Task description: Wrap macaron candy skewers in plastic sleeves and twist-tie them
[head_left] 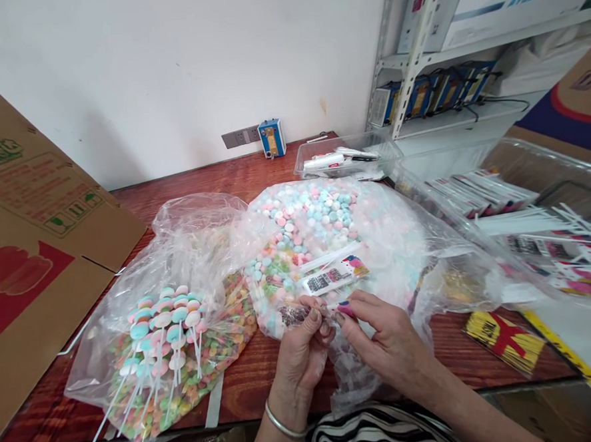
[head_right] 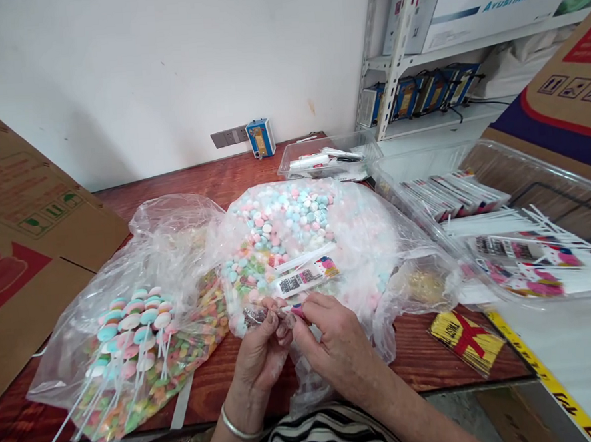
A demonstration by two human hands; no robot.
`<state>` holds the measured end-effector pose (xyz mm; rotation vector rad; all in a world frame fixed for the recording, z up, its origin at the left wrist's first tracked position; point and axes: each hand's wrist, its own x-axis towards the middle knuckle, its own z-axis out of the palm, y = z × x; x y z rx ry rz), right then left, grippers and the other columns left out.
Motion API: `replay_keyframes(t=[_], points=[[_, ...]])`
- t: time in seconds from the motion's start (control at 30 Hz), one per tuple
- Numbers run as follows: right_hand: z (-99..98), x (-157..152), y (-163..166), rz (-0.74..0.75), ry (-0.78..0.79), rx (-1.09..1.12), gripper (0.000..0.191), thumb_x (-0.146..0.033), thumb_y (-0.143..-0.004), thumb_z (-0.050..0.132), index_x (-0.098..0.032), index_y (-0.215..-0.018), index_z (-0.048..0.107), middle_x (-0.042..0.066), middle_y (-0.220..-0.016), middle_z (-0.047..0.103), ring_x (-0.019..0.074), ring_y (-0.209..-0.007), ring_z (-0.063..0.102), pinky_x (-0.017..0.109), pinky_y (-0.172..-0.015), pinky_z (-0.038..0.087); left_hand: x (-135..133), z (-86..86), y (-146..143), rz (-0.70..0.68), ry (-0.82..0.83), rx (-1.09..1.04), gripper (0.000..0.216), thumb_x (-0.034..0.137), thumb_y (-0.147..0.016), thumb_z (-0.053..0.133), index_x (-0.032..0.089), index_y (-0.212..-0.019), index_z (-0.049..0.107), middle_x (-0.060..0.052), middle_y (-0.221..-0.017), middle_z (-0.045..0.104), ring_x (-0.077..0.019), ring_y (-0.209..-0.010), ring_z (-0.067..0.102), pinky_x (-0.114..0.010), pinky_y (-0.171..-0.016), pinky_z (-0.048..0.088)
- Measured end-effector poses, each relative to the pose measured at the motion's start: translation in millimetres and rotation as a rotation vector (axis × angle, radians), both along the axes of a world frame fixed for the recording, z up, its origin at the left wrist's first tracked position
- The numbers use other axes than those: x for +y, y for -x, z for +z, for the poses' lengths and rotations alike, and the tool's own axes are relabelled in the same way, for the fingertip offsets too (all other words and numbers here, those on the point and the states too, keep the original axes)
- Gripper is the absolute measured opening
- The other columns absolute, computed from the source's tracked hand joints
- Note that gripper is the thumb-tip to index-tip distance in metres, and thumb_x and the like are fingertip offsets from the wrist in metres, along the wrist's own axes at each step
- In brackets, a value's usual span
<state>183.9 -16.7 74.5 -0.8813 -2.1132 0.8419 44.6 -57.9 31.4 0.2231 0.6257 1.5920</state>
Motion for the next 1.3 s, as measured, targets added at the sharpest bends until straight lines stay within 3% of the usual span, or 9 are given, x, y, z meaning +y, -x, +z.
replay_keyframes(t=[0.13, 0.37, 0.5, 0.73, 0.9, 0.97, 1.07, 1.17, 1.3], points=[[3.7, 1, -3, 0.054, 0.043, 0.018, 0.008, -0.013, -0.084, 0.057, -0.020, -0.084, 0.060, 0.001, -0.080, 0.056, 0.0174, -0.076, 0.056, 0.028, -0.067, 0.046, 0, -0.2, 2, -0.024, 0.022, -0.013, 0.020, 0.019, -0.072, 0.079, 0.015, -0.078, 0.061, 0.003, -0.068, 0.053, -0.0039, -0.053, 0.045, -0.014, -0.048, 0.037], [14.1, -8, -3, 0.125, -0.010, 0.176, 0.029, -0.012, -0.085, 0.061, -0.025, -0.111, 0.061, 0.005, -0.111, 0.058, 0.0185, -0.105, 0.058, 0.030, -0.089, 0.049, 1, -8.0, 7, 0.044, 0.096, -0.274, 0.029, 0.013, -0.065, 0.084, 0.015, -0.083, 0.062, 0.005, -0.067, 0.053, -0.0011, -0.050, 0.044, -0.010, -0.045, 0.038], [13.9, -11, -4, 0.079, -0.066, 0.119, 0.035, -0.017, -0.085, 0.063, -0.027, -0.118, 0.059, 0.008, -0.120, 0.055, 0.0236, -0.114, 0.055, 0.037, -0.095, 0.048, -1, -9.2, 9, 0.027, 0.080, -0.330, 0.024, 0.010, -0.070, 0.079, 0.014, -0.081, 0.058, 0.005, -0.069, 0.053, 0.0009, -0.048, 0.042, -0.007, -0.043, 0.036], [18.7, -15, -5, 0.080, -0.085, 0.189, 0.033, -0.021, -0.088, 0.061, -0.028, -0.119, 0.057, 0.009, -0.121, 0.056, 0.0243, -0.114, 0.055, 0.038, -0.096, 0.049, -3, -5.0, 9, 0.002, 0.023, -0.347, 0.031, 0.012, -0.066, 0.082, 0.017, -0.083, 0.056, 0.005, -0.076, 0.054, 0.0025, -0.048, 0.040, -0.004, -0.042, 0.034], [26.2, -9, 1, -0.007, -0.020, 0.253, 0.020, -0.026, -0.095, 0.051, -0.028, -0.110, 0.063, 0.007, -0.109, 0.064, 0.0243, -0.106, 0.060, 0.038, -0.091, 0.050, -32, 16.5, 22, 0.045, -0.123, -0.189, 0.029, 0.020, -0.067, 0.082, 0.017, -0.073, 0.053, 0.005, -0.072, 0.048, 0.0004, -0.047, 0.035, -0.008, -0.041, 0.032], [27.9, -4, 18, 0.025, 0.035, 0.223, 0.019, -0.029, -0.095, 0.051, -0.029, -0.108, 0.065, 0.004, -0.100, 0.068, 0.0224, -0.096, 0.064, 0.035, -0.084, 0.051, -52, 28.9, 34, 0.091, -0.184, -0.079, 0.034, 0.024, -0.068, 0.081, 0.017, -0.064, 0.049, 0.005, -0.064, 0.044, -0.0013, -0.044, 0.032, -0.011, -0.039, 0.031], [28.1, -5, 63, 0.272, 0.140, 0.105, 0.016, -0.029, -0.093, 0.053, -0.027, -0.102, 0.067, 0.002, -0.094, 0.071, 0.0197, -0.084, 0.065, 0.031, -0.073, 0.051, -87, 41.1, 59, 0.181, -0.395, 0.066, 0.042, 0.024, -0.067, 0.081, 0.019, -0.054, 0.041, 0.006, -0.055, 0.037, -0.0033, -0.038, 0.028, -0.015, -0.033, 0.028], [24.3, -16, 122, 0.481, 0.187, -0.047, 0.018, -0.023, -0.093, 0.050, -0.022, -0.092, 0.068, 0.001, -0.086, 0.071, 0.0174, -0.076, 0.064, 0.028, -0.066, 0.047, -122, 42.6, 85, 0.285, -0.632, 0.144, 0.034, 0.019, -0.068, 0.079, 0.021, -0.055, 0.047, 0.006, -0.053, 0.032, -0.0041, -0.034, 0.025, -0.017, -0.029, 0.026], [18.8, -28, 197, 0.445, 0.059, -0.268, 0.027, -0.027, -0.095, 0.046, -0.018, -0.078, 0.066, 0.003, -0.074, 0.069, 0.0167, -0.070, 0.062, 0.025, -0.059, 0.039, -162, 35.9, 109, 0.503, -0.556, 0.140, 0.019, 0.016, -0.072, 0.076, 0.023, -0.067, 0.059, 0.006, -0.058, 0.035, -0.0054, -0.040, 0.023, -0.016, -0.036, 0.031]])
